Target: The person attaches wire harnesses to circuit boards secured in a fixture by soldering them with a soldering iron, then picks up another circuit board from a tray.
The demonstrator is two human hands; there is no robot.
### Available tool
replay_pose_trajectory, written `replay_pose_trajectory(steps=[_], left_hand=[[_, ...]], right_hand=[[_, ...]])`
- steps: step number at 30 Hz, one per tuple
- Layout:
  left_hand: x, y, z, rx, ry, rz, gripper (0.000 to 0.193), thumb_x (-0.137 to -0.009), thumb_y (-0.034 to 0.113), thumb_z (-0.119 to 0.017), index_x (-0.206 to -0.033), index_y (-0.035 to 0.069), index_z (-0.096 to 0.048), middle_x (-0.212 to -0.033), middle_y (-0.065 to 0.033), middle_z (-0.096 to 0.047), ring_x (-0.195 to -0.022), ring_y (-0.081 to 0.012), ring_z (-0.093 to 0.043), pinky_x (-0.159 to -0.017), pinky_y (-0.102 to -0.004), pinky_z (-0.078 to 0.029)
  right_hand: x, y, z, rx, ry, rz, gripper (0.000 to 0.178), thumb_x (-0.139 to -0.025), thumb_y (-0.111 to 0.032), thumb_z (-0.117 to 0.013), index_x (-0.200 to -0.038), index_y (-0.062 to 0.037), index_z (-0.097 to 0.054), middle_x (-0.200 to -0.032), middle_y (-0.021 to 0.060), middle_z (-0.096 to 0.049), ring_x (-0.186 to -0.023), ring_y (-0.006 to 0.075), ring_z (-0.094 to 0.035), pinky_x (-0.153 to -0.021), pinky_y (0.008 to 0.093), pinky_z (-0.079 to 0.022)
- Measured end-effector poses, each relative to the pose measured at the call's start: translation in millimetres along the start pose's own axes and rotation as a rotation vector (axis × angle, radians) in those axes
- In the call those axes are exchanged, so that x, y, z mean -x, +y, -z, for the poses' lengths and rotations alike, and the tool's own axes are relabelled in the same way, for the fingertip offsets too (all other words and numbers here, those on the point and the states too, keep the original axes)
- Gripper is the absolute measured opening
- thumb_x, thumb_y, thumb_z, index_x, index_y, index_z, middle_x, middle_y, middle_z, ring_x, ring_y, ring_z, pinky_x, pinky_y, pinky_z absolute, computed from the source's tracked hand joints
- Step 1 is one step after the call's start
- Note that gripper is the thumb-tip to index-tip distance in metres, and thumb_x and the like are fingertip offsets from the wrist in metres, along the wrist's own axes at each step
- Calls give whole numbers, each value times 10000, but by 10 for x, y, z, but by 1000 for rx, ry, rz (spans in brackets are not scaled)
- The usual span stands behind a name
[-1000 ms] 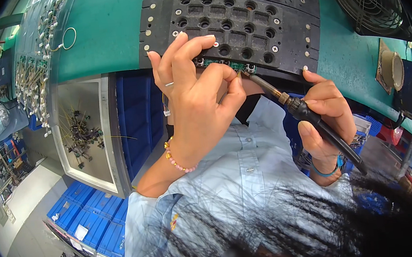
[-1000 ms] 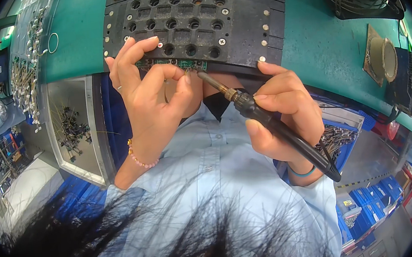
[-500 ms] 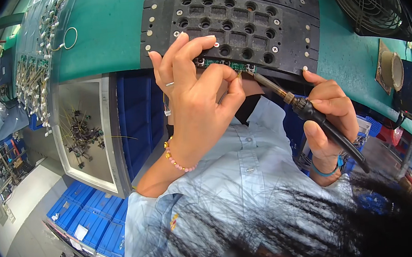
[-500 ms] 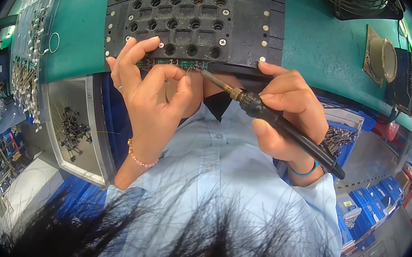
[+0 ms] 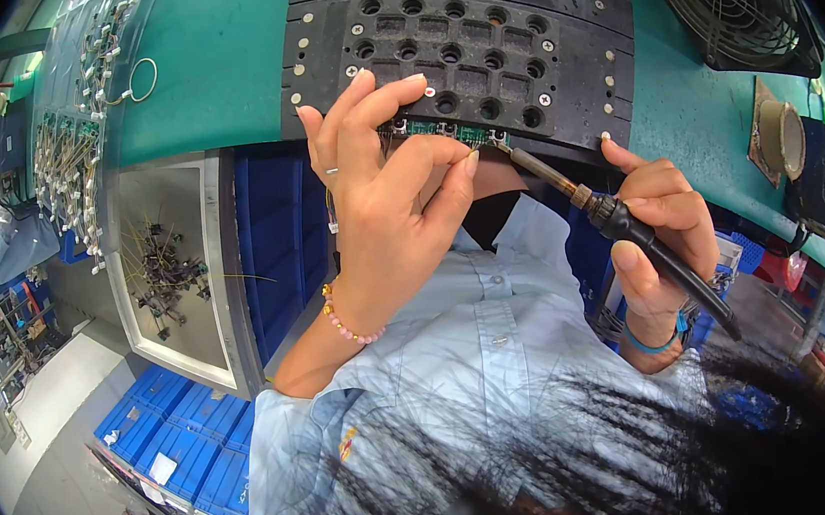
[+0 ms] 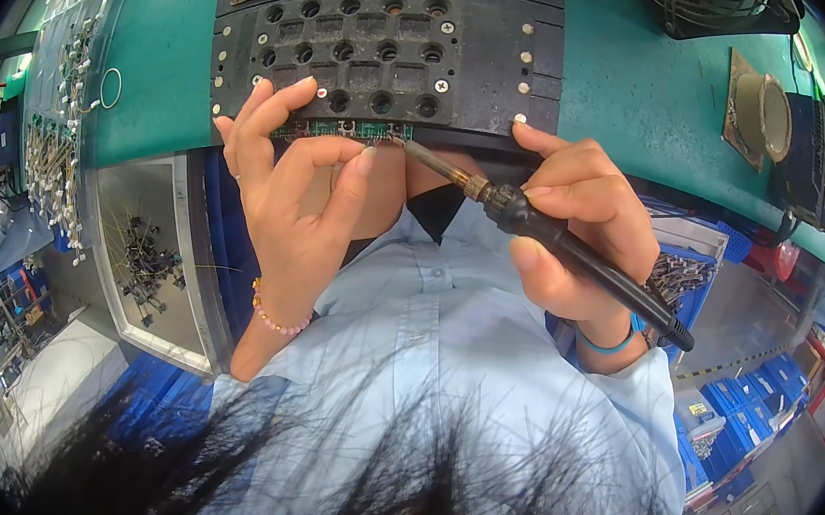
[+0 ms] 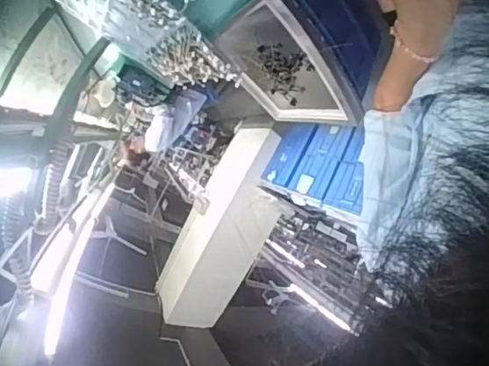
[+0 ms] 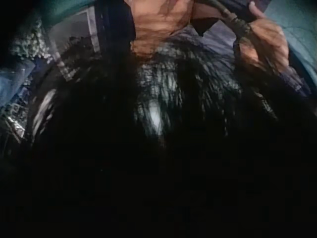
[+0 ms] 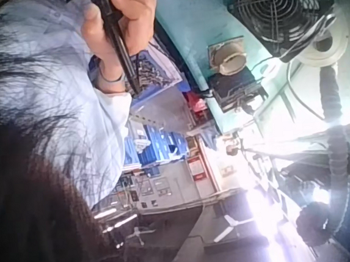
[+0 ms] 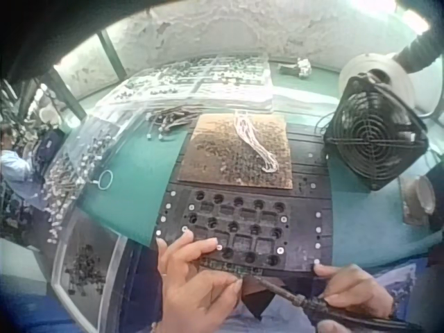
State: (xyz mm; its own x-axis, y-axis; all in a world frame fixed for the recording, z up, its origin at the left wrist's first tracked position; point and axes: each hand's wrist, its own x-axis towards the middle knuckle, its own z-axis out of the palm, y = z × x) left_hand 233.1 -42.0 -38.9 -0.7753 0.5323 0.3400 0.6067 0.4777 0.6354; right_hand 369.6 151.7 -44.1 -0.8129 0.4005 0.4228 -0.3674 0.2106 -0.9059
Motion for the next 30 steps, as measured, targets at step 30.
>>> replay_pose_trajectory(steps=[30], left_hand=[[10,-7,-125,-57,36,-52,134,-701,64,-769,-713,146,-664,-1368,-18,-591,-1406,-286,-371,-1214,-560,-85]], right_hand=[[3,-8,-5,171,-86,30,258,-776,-115,-786,-954,-31,-620,-822,121,-643,-754,223,-612,-1022,592,-531]])
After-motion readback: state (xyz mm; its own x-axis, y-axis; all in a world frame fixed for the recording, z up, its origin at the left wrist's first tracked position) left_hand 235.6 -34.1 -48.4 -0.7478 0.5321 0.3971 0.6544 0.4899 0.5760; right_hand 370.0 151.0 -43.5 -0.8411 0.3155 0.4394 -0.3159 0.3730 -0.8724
